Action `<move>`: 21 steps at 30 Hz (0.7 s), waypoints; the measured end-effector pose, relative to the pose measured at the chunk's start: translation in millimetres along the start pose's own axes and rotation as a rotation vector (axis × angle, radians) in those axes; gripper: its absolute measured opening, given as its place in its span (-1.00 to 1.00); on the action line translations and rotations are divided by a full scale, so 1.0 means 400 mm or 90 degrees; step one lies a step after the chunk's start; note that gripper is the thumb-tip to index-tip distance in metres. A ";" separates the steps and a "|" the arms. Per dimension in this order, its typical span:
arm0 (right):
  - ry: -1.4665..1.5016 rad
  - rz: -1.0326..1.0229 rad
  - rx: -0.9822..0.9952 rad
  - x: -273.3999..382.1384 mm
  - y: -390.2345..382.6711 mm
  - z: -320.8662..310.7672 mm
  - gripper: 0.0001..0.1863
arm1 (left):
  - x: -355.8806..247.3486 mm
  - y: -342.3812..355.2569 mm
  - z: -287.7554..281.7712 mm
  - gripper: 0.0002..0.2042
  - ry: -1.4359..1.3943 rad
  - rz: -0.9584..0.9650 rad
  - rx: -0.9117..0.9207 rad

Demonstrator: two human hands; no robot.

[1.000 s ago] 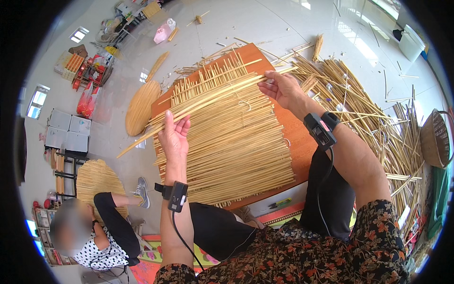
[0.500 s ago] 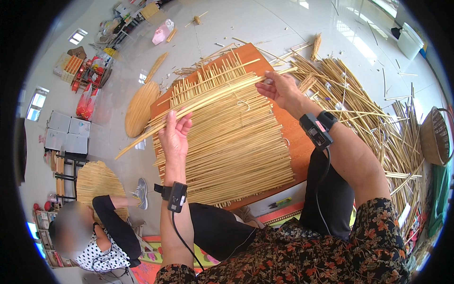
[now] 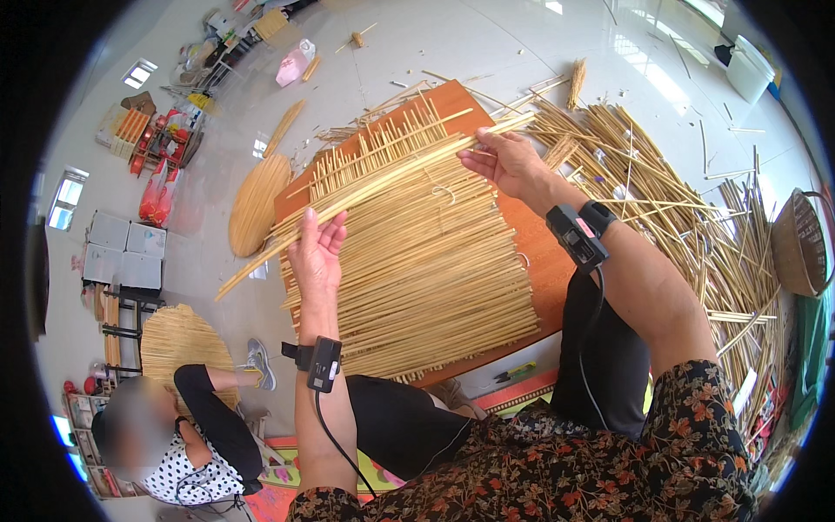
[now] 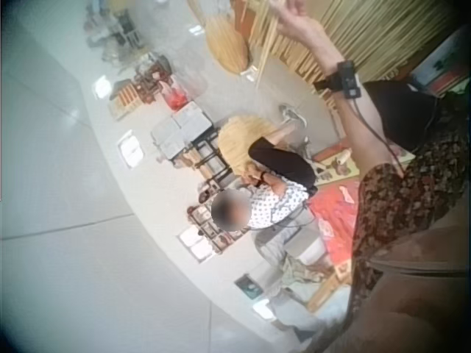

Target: The person weaves thin bamboo strips into a mat by hand, repeatedly threading each strip through the existing weave and tightening it. The person works on a large partially completed mat laid on the floor, handling one strip at a time.

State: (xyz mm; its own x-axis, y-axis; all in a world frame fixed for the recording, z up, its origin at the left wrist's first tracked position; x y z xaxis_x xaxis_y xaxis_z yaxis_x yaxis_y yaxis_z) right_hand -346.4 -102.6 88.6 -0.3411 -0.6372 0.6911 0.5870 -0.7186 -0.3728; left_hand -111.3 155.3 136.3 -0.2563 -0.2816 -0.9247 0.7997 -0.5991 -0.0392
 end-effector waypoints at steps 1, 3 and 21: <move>0.000 -0.006 0.001 0.002 -0.001 -0.002 -0.81 | 0.002 0.000 0.003 -0.79 -0.001 -0.001 0.002; 0.000 -0.018 0.004 0.008 -0.002 -0.005 -0.79 | 0.006 0.001 0.007 -0.79 -0.004 -0.003 0.003; -0.078 -0.015 0.025 -0.021 0.045 -0.040 -0.81 | -0.011 0.009 -0.042 -0.79 -0.061 0.071 0.018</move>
State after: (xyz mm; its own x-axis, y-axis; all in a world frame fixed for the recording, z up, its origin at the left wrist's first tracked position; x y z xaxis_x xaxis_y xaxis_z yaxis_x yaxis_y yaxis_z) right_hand -344.8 -114.7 66.2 -0.2642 -0.5791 0.7713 0.6094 -0.7201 -0.3319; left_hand -98.2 166.7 134.0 -0.2188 -0.4171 -0.8821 0.8107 -0.5809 0.0736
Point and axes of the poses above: each hand's wrist, its own y-axis towards the middle knuckle, its own z-axis out of the palm, x = y × z, the point moved 4 cm from there along y, towards the middle knuckle, and after that the axes turned 1 degree about -y, right-handed, at the moved point
